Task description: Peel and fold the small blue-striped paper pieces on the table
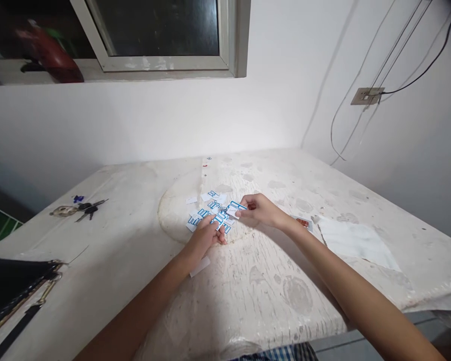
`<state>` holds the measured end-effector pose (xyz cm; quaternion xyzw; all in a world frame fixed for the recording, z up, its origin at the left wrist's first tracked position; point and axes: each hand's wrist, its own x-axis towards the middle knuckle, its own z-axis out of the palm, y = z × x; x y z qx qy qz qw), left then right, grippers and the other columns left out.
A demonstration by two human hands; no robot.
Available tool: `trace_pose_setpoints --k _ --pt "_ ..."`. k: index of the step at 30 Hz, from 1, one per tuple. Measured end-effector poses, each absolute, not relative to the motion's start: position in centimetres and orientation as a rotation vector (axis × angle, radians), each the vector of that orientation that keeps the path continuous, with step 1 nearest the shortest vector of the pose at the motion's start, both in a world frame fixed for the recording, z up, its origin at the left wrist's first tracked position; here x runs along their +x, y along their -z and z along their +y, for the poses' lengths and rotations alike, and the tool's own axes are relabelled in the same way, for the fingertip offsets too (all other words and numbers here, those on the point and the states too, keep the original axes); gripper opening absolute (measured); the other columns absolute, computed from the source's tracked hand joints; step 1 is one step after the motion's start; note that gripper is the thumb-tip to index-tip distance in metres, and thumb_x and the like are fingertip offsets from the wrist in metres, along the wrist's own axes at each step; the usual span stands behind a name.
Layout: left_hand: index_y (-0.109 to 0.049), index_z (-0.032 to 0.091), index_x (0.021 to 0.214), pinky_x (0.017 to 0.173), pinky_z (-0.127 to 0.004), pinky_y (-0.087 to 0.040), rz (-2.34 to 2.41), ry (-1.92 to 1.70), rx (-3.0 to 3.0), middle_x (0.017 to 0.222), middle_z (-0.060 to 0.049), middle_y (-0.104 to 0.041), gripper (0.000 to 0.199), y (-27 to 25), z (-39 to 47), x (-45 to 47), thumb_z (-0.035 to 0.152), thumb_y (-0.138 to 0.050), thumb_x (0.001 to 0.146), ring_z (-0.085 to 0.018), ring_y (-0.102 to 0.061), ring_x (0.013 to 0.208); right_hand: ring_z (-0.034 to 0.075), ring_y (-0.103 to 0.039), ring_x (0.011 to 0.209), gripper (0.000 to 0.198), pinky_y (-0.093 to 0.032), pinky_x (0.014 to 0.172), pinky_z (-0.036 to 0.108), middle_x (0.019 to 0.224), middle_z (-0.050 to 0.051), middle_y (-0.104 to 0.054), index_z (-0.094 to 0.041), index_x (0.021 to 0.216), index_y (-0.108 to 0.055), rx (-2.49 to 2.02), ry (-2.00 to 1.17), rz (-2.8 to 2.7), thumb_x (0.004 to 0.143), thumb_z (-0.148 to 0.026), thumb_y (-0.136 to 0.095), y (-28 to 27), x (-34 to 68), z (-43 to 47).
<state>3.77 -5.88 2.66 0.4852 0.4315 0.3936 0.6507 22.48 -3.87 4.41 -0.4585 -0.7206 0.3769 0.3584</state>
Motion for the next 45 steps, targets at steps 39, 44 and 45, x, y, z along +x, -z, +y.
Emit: trace_pose_setpoints --k 39,44,45 --pt "-0.041 0.017 0.07 0.046 -0.024 -0.04 0.795 -0.845 1.041 0.049 0.004 -0.042 0.001 -2.8 -6.4 3.7 0.017 -0.042 0.07 -0.007 -0.037 0.041 0.02 -0.051 0.103 0.025 -0.043 0.086 0.037 0.098 0.009 -0.061 -0.015 0.097 -0.057 -0.7 0.028 -2.385 0.08 -0.008 -0.04 -4.8 19.4 -7.5" --pt "-0.04 0.018 0.073 0.046 -0.025 -0.041 0.854 -0.839 1.037 0.053 0.003 -0.046 0.002 -3.1 -6.4 3.5 0.017 -0.042 0.071 -0.008 -0.039 0.041 0.016 -0.055 0.088 0.026 -0.043 0.079 0.031 0.092 0.006 -0.061 -0.017 0.094 -0.061 -0.841 -0.271 -2.157 0.082 -0.009 -0.039 -5.8 19.9 -7.8" --pt "-0.04 0.017 0.073 0.048 -0.026 -0.043 0.859 -0.829 1.042 0.054 0.003 -0.047 0.002 -3.2 -6.4 3.5 0.017 -0.041 0.071 -0.008 -0.042 0.042 0.015 -0.055 0.084 0.027 -0.043 0.076 0.03 0.088 0.005 -0.06 -0.017 0.094 -0.061 -0.876 -0.325 -2.113 0.082 -0.008 -0.038 -6.1 20.0 -7.8"
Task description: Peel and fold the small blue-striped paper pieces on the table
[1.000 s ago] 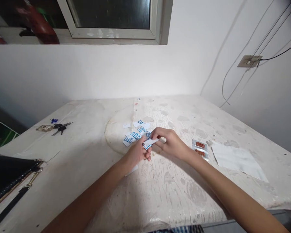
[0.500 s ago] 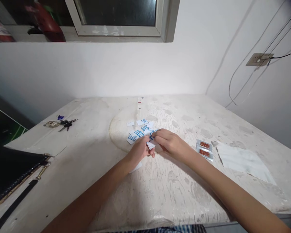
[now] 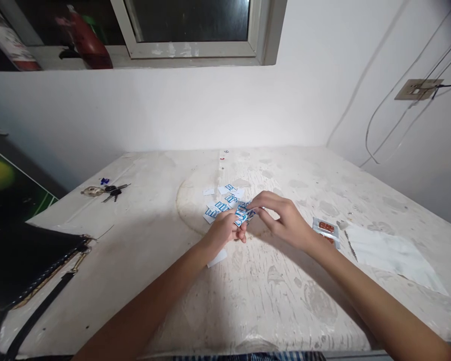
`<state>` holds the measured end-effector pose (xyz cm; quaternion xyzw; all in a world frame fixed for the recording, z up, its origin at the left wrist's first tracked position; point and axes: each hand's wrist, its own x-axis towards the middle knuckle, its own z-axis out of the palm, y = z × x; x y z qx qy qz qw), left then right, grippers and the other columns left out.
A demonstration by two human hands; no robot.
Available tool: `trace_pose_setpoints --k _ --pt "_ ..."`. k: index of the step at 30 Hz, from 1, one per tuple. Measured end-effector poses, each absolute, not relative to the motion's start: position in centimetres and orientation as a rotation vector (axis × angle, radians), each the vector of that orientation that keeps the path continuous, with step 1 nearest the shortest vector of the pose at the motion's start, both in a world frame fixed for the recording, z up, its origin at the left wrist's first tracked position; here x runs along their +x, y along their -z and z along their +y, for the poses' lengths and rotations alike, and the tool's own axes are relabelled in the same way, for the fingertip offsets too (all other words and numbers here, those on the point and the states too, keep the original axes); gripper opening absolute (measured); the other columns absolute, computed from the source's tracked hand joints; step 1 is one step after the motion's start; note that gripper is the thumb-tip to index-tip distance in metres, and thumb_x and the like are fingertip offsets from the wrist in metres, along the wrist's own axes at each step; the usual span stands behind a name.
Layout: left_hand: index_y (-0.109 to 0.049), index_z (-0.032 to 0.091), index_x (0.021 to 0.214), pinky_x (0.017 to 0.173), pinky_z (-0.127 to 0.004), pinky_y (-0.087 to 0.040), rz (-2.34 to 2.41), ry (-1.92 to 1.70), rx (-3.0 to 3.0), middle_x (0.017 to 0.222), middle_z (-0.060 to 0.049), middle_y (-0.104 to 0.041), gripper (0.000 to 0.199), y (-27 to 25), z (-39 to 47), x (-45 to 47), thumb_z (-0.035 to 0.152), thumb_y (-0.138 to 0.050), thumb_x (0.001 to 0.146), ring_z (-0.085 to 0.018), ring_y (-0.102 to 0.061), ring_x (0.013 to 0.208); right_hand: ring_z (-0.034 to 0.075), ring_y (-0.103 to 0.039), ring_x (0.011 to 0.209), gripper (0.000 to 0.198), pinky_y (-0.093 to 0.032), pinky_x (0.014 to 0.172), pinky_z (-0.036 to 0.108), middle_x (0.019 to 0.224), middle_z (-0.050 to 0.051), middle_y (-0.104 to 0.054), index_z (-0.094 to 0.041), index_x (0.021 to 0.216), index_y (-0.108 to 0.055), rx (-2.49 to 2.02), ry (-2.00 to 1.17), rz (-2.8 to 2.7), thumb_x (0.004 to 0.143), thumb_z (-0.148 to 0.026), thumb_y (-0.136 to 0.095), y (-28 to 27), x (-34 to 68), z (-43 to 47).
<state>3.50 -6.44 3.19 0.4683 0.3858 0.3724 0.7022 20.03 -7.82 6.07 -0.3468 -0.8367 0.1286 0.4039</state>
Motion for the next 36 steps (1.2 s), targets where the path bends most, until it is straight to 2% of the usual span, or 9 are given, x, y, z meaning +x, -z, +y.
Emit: trace_pose_setpoints --k 5,8,15,19,23,25,27,31,36 --pt "-0.044 0.016 0.076 0.051 -0.031 -0.047 0.831 -0.753 0.998 0.055 0.001 -0.049 0.007 -3.4 -6.6 3.7 0.02 -0.039 0.074 -0.011 -0.045 0.043 0.012 -0.052 0.071 0.034 -0.041 0.066 0.026 0.081 0.002 -0.06 -0.018 0.107 -0.058 -1.055 -0.591 -1.969 0.079 -0.01 -0.042 -6.8 20.3 -7.7" --pt "-0.044 0.015 0.076 0.052 -0.031 -0.047 0.846 -0.736 0.952 0.054 0.0 -0.048 0.012 -3.5 -6.7 3.9 0.024 -0.036 0.078 -0.011 -0.045 0.043 0.012 -0.052 0.069 0.029 -0.04 0.064 0.026 0.08 0.002 -0.062 -0.018 0.099 -0.062 -1.104 -0.688 -1.964 0.078 -0.011 -0.043 -6.7 20.2 -7.5" --pt "-0.046 0.016 0.084 0.058 -0.033 -0.048 0.812 -0.72 0.945 0.057 0.001 -0.048 0.029 -3.6 -6.9 4.0 0.041 -0.032 0.084 -0.011 -0.046 0.046 0.011 -0.05 0.066 0.031 -0.038 0.06 0.025 0.078 0.002 -0.058 -0.021 0.094 -0.067 -1.095 -0.644 -2.075 0.08 -0.011 -0.042 -6.1 19.9 -7.5" --pt "-0.044 0.016 0.085 0.058 -0.034 -0.048 0.806 -0.729 1.018 0.056 0.002 -0.046 0.02 -3.3 -7.1 4.1 0.035 -0.042 0.08 -0.011 -0.046 0.047 0.012 -0.049 0.066 0.031 -0.039 0.06 0.026 0.077 0.003 -0.054 -0.022 0.097 -0.067 -1.094 -0.617 -2.103 0.082 -0.012 -0.042 -5.8 19.9 -7.5" --pt "-0.043 0.017 0.08 0.056 -0.029 -0.045 0.89 -0.735 1.285 0.06 0.003 -0.046 0.014 -2.8 -7.2 3.9 0.03 -0.038 0.082 -0.009 -0.045 0.048 0.015 -0.051 0.077 0.032 -0.042 0.067 0.028 0.085 0.005 -0.052 -0.023 0.103 -0.064 -1.084 -0.511 -2.116 0.082 -0.013 -0.043 -5.6 19.8 -7.5" --pt "-0.043 0.017 0.074 0.054 -0.026 -0.04 1.002 -0.76 1.555 0.06 0.002 -0.045 0.018 -2.7 -7.2 3.6 0.028 -0.032 0.084 -0.009 -0.043 0.048 0.017 -0.051 0.088 0.035 -0.042 0.072 0.029 0.098 0.007 -0.051 -0.024 0.109 -0.06 -1.067 -0.481 -2.11 0.08 -0.013 -0.044 -5.4 19.8 -7.5" --pt "-0.042 0.018 0.068 0.054 -0.025 -0.034 1.122 -0.79 1.867 0.06 0.002 -0.045 0.021 -3.0 -7.2 3.1 0.025 -0.03 0.084 -0.011 -0.042 0.051 0.017 -0.052 0.091 0.037 -0.042 0.072 0.028 0.103 0.007 -0.053 -0.023 0.11 -0.059 -1.034 -0.508 -2.14 0.078 -0.01 -0.044 -5.3 19.7 -7.4" --pt "-0.049 0.02 0.073 0.057 -0.026 -0.03 1.257 -0.727 2.211 0.066 0.0 -0.051 0.023 -3.6 -7.2 2.4 0.025 -0.031 0.086 -0.014 -0.045 0.059 0.013 -0.052 0.07 0.028 -0.038 0.062 0.025 0.083 0.003 -0.061 -0.019 0.092 -0.062 -1.112 -0.531 -2.196 0.075 -0.008 -0.042 -4.8 19.7 -7.2" --pt "-0.057 0.02 0.083 0.063 -0.026 -0.034 1.223 -0.712 2.315 0.077 -0.004 -0.058 0.021 -3.0 -6.7 2.1 0.024 -0.036 0.085 -0.017 -0.052 0.07 0.01 -0.044 0.055 0.017 -0.03 0.054 0.023 0.064 -0.001 -0.055 -0.019 0.082 -0.057 -1.272 -0.468 -2.264 0.073 -0.012 -0.045 -3.9 20.0 -6.9"
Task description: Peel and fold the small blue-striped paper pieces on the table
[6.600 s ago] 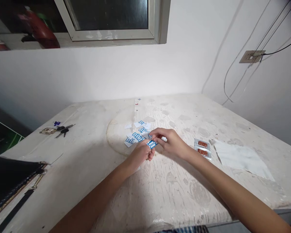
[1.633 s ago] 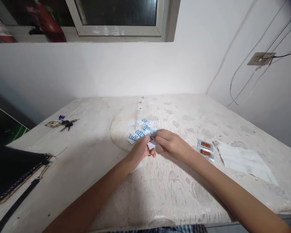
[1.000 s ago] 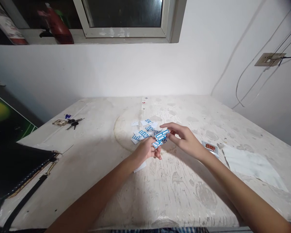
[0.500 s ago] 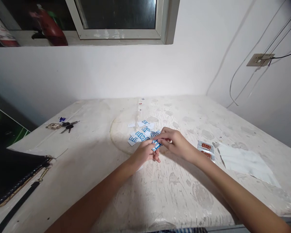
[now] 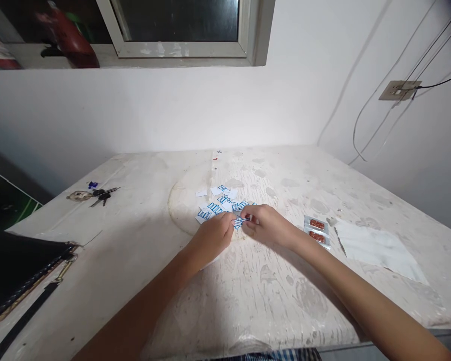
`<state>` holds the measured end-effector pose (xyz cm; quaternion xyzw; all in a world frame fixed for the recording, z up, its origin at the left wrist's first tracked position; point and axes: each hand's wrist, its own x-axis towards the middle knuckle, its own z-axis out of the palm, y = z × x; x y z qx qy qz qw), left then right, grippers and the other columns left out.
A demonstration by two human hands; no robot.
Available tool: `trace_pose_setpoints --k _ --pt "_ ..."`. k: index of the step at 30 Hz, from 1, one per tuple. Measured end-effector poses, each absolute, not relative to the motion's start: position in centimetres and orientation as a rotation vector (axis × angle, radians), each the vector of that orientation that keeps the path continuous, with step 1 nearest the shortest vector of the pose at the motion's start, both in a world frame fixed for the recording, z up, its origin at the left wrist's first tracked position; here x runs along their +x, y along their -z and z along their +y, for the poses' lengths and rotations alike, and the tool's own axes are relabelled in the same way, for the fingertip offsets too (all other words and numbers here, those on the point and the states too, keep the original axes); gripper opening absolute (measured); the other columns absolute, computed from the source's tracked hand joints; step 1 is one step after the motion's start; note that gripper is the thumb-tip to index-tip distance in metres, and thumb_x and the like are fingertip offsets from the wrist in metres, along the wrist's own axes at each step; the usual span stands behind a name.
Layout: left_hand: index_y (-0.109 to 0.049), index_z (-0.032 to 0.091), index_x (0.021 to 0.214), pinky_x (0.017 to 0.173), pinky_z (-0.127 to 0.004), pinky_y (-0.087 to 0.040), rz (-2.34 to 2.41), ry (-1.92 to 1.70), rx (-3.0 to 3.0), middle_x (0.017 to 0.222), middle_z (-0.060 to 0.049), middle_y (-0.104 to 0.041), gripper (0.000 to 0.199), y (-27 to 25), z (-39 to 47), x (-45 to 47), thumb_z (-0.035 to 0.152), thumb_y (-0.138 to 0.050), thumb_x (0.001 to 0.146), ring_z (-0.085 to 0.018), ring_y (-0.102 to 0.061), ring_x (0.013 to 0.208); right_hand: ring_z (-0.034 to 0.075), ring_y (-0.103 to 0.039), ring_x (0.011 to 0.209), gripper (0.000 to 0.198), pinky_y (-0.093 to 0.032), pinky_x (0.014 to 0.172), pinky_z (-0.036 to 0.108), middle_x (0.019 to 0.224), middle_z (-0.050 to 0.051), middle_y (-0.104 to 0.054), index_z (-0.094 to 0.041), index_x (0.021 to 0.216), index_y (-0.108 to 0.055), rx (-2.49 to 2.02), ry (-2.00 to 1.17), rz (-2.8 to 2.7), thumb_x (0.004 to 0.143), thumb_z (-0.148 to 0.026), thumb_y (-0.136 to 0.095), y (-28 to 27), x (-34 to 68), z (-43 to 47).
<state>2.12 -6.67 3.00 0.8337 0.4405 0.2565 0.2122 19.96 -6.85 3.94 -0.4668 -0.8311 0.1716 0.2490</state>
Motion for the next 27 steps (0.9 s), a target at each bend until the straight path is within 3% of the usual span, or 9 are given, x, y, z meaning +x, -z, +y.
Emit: trace_pose_setpoints --k 6,13,21,27 --pt "-0.061 0.019 0.091 0.073 -0.027 -0.039 1.106 -0.745 2.253 0.087 -0.005 -0.062 0.025 -2.1 -5.8 2.1 0.021 -0.037 0.083 -0.018 -0.055 0.082 0.01 -0.044 0.055 0.021 -0.028 0.053 0.022 0.064 -0.002 -0.055 -0.02 0.087 -0.055 -1.273 -0.611 -2.286 0.072 -0.01 -0.044 -3.8 20.1 -6.8" --pt "-0.063 0.019 0.094 0.068 -0.027 -0.042 1.116 -0.707 2.12 0.062 -0.001 -0.058 0.028 -1.8 -5.2 1.8 0.016 -0.041 0.077 -0.016 -0.056 0.066 0.01 -0.045 0.056 0.016 -0.03 0.055 0.022 0.067 0.0 -0.056 -0.017 0.085 -0.056 -1.308 -0.68 -2.28 0.074 -0.012 -0.047 -4.3 19.8 -6.9" --pt "-0.06 0.018 0.097 0.064 -0.026 -0.043 1.116 -0.617 2.057 0.068 -0.001 -0.06 0.034 -3.2 -5.7 1.5 0.013 -0.034 0.076 -0.015 -0.057 0.064 0.009 -0.043 0.058 0.014 -0.03 0.056 0.021 0.067 0.0 -0.054 -0.016 0.07 -0.054 -1.238 -0.62 -2.32 0.069 -0.005 -0.045 -3.7 19.6 -6.4" --pt "-0.06 0.017 0.092 0.063 -0.026 -0.044 1.129 -0.604 2.002 0.065 0.0 -0.059 0.028 -3.4 -5.4 1.7 0.02 -0.036 0.078 -0.014 -0.057 0.059 0.008 -0.036 0.054 0.015 -0.026 0.053 0.021 0.06 -0.003 -0.046 -0.016 0.063 -0.047 -1.228 -0.627 -2.309 0.068 -0.002 -0.042 -4.3 19.4 -7.0"
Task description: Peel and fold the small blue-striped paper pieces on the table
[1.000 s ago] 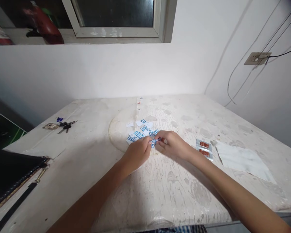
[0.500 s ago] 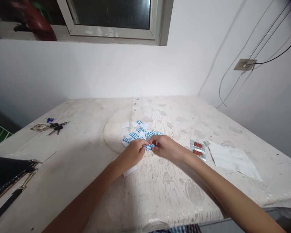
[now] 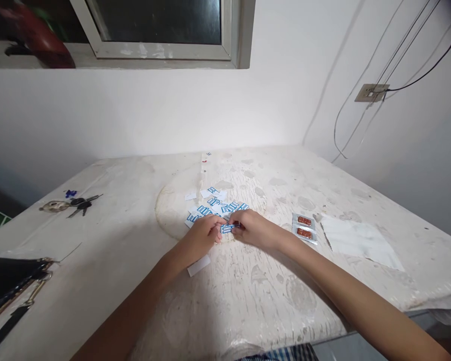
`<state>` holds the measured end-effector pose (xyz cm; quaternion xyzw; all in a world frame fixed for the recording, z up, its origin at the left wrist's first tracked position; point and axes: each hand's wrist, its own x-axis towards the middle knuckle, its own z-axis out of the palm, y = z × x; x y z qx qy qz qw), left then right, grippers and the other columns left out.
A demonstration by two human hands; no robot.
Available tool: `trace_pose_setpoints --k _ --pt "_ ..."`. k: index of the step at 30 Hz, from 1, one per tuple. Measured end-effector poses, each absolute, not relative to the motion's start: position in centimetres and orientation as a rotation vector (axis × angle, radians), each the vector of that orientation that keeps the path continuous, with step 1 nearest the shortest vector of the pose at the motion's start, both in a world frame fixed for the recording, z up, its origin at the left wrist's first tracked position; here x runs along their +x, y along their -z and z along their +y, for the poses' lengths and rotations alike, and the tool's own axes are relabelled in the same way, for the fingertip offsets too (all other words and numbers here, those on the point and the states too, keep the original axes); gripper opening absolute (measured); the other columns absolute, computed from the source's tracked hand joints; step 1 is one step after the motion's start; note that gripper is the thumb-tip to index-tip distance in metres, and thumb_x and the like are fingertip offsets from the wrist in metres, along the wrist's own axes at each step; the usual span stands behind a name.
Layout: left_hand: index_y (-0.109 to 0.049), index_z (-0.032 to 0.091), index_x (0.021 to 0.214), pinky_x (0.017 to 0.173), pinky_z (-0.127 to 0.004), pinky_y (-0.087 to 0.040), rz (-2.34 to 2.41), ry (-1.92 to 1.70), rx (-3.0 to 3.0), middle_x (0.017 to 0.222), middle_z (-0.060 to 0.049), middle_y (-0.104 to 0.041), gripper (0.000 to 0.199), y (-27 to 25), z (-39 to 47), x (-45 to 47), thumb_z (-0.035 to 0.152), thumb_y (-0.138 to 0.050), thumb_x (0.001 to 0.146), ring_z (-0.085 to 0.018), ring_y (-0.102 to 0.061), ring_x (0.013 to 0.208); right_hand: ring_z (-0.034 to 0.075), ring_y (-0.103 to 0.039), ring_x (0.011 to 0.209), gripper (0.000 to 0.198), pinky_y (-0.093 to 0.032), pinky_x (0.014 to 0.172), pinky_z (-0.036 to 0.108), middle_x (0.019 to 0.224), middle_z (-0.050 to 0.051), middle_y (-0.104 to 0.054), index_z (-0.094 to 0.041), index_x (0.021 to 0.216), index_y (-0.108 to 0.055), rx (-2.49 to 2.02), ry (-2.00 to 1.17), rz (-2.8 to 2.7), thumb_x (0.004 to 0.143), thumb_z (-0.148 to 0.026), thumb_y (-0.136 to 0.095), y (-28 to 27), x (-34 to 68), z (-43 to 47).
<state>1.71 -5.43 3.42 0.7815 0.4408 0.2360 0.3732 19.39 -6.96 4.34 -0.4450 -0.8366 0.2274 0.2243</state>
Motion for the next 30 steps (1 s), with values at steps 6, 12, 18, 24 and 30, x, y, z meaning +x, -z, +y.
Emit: trace_pose_setpoints --k 6,12,18,24,30 --pt "-0.06 0.015 0.094 0.065 -0.027 -0.045 1.114 -0.6 1.979 0.065 -0.002 -0.061 0.029 -3.4 -5.47 1.85 0.022 -0.037 0.078 -0.014 -0.058 0.061 0.008 -0.037 0.054 0.016 -0.026 0.053 0.022 0.061 -0.002 -0.046 -0.016 0.063 -0.047 -1.23 -0.639 -2.308 0.068 -0.002 -0.042 -4.24 19.34 -7.05" --pt "-0.06 0.017 0.095 0.064 -0.027 -0.045 1.14 -0.561 1.894 0.066 -0.001 -0.061 0.03 -3.4 -5.6 1.83 0.026 -0.036 0.079 -0.015 -0.059 0.066 0.008 -0.04 0.056 0.015 -0.028 0.055 0.022 0.064 -0.001 -0.049 -0.016 0.065 -0.049 -1.227 -0.644 -2.299 0.07 -0.003 -0.042 -3.97 19.48 -6.98" --pt "-0.061 0.017 0.082 0.06 -0.025 -0.044 1.167 -0.591 1.905 0.061 0.0 -0.061 0.025 -3.06 -5.37 2.06 0.03 -0.039 0.077 -0.015 -0.058 0.062 0.009 -0.041 0.056 0.015 -0.029 0.056 0.022 0.064 -0.001 -0.05 -0.016 0.066 -0.052 -1.227 -0.637 -2.318 0.07 -0.003 -0.044 -4.0 19.38 -6.93" --pt "-0.06 0.017 0.081 0.058 -0.024 -0.044 1.17 -0.578 1.864 0.062 0.0 -0.061 0.023 -3.06 -5.21 2.13 0.026 -0.04 0.074 -0.014 -0.059 0.06 0.01 -0.044 0.058 0.015 -0.031 0.057 0.023 0.065 0.001 -0.054 -0.014 0.071 -0.057 -1.23 -0.624 -2.345 0.073 -0.006 -0.045 -3.99 19.4 -6.71" --pt "-0.059 0.016 0.08 0.057 -0.023 -0.044 1.196 -0.575 1.828 0.062 0.0 -0.061 0.022 -3.21 -5.36 2.36 0.026 -0.041 0.074 -0.013 -0.058 0.058 0.01 -0.044 0.06 0.015 -0.031 0.057 0.023 0.068 0.002 -0.055 -0.014 0.075 -0.058 -1.218 -0.606 -2.345 0.073 -0.007 -0.045 -3.77 19.45 -6.75"
